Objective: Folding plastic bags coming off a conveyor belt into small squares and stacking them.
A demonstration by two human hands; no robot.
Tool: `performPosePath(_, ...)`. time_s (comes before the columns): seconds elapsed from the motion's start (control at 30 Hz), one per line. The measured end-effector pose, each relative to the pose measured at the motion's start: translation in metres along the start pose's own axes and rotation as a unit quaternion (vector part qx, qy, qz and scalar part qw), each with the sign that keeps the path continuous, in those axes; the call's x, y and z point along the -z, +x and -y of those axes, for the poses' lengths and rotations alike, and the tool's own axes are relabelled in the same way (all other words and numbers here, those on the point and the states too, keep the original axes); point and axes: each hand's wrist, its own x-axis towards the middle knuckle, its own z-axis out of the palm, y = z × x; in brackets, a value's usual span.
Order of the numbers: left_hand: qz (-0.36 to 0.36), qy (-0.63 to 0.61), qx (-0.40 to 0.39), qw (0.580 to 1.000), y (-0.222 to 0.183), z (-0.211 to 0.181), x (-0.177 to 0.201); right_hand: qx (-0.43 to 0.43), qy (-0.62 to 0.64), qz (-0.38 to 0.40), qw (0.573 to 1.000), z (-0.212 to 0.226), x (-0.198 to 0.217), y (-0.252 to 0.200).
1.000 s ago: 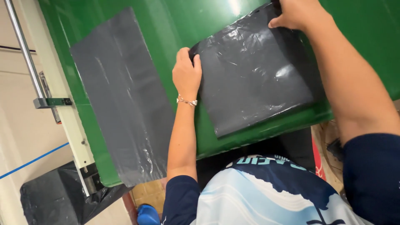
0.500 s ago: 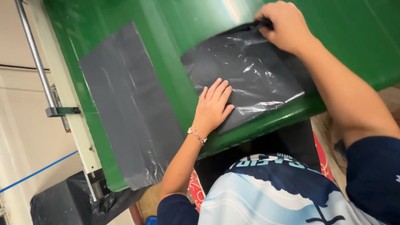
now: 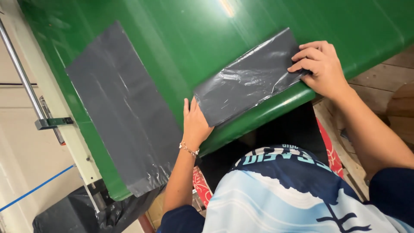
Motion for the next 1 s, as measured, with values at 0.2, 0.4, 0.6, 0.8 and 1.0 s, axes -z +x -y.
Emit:
performPosePath(0.2, -0.027, 0.111, 0.033, 0.993, -0.01, -0.011, 0.04, -0.038, -0.026, 0.1, 0.994, 0.003, 0.022, 0.01)
performPosePath(0.4, -0.113, 0.042, -0.019, 0.992, 0.055, -0.074, 0.052, 0.059, 0.008, 0.055, 0.997, 0.084, 0.015, 0.079)
performPosePath(0.6, -0.052, 0.046, -0.008, 0.998, 0.076, -0.093, -0.033, 0.077, -0.018, 0.029, 0.996, 0.092, -0.097, 0.074)
performPosePath(0.8, 0.027, 0.048, 0.017, 0.998, 0.022, -0.058, 0.009, 0.023, -0.144, 0.076, 0.986, 0.044, -0.039, 0.056)
performPosePath(1.0, -0.2, 0.185, -0.185, 0.944, -0.02, -0.023, -0.045, 0.093, -0.147, 0.099, 0.98, 0.07, -0.039, 0.041)
